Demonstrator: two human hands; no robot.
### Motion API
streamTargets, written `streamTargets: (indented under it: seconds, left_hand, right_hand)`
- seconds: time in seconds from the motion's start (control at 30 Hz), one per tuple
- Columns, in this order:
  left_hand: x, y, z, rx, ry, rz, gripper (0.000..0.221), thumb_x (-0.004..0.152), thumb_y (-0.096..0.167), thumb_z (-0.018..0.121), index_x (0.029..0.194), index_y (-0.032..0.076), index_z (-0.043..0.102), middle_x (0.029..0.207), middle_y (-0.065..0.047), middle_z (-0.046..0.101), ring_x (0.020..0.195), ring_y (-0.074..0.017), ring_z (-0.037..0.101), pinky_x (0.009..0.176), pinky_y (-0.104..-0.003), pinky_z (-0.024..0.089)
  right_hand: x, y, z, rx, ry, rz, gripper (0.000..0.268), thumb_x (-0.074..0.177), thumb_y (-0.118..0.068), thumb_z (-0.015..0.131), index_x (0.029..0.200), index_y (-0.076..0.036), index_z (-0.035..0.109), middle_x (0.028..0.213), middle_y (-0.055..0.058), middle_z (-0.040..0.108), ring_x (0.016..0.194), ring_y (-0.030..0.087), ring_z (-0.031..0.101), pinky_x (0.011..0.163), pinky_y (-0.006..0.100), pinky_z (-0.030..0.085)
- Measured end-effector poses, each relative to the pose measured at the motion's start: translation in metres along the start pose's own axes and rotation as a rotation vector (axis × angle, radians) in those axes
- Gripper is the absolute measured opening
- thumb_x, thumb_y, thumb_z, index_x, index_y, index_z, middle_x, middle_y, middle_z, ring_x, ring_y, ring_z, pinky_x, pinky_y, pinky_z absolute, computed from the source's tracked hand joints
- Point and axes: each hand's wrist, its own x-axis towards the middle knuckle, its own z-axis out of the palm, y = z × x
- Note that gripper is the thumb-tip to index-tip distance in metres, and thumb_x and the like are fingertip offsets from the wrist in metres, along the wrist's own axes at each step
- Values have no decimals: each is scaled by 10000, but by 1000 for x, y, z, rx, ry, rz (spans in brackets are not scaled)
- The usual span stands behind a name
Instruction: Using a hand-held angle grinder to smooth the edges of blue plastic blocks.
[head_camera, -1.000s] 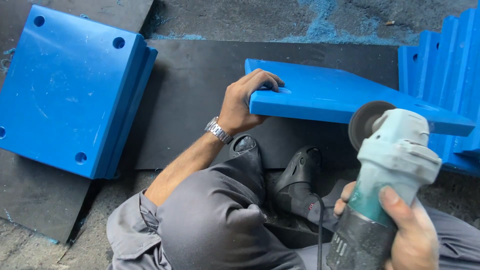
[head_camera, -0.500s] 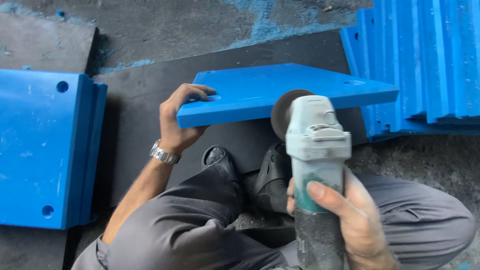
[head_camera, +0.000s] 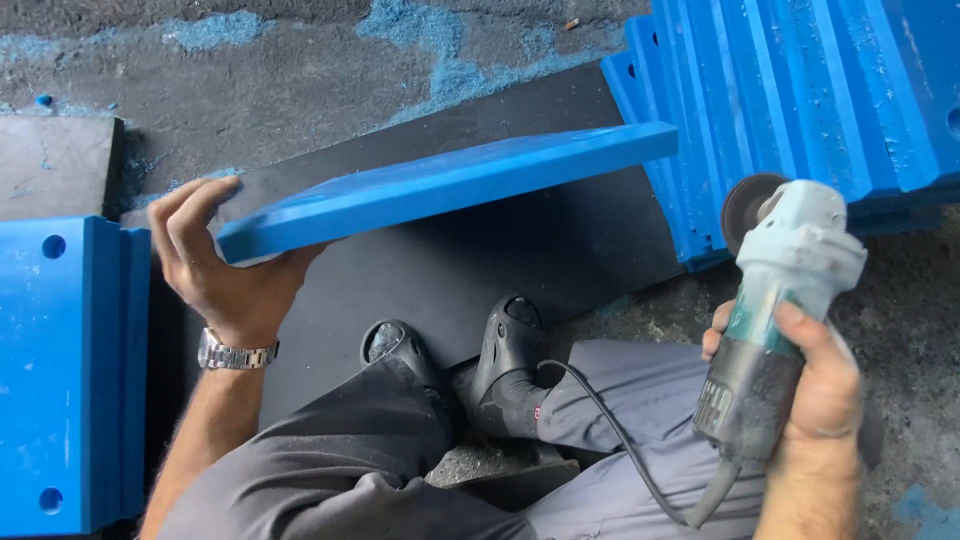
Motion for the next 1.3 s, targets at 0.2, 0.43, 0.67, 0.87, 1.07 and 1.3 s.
streamTargets:
  seconds: [0.2,0.43,0.67,0.87,1.07,1.3]
  left_hand:
    - [82,46,3,482,-256,297,632,774,453,954,1233,163,629,1208,-70,630,1136,-264,594,1054,-492,463]
    - [130,110,158,391,-505,449,606,810,202,796,1354,68,566,1202,-124,639,1039,-286,637,802,-420,514]
    - [147,157,287,275,-276,355,300,891,110,710,1173,65,616,990,-127,654,846,-225,646,683,-378,523]
    - [154,150,302,162,-377,158,80,794,99,747,862,94,704,632,-59,634,535,-155,579,465,-319,435]
    - [181,121,285,-2,-390,35,142,821,265,725,818,124,730,510,-52,603,369,-98,507,325,-229,335]
    - [218,18,144,-223,-365,152,326,1037,425,703,1019,104,761,672,-35,687,482,-87,554,392,-228,334]
  right_hand:
    - [18,44,-4,119,-102,170,530,927,-346,617,1203,101,551,938,199,674,793,282,694,653,373,584]
    - [17,54,17,87,-246,209,510,910,-330,629,1244,48,557,899,184,677,786,247,689,633,348,578]
    - [15,66,11,-2,-165,238,466,915,-316,617,1205,46,568,869,184,679,751,248,694,599,351,577]
    - [18,71,17,-15,-144,265,439,924,-303,615,1175,54,571,857,184,681,727,252,692,596,363,575]
    - [7,52,27,22,-229,112,503,909,-294,625,1206,100,529,898,206,664,768,271,679,646,370,574]
    - [2,44,34,116,-128,119,643,806,-338,636,1288,62,492,915,215,641,773,293,652,639,375,553]
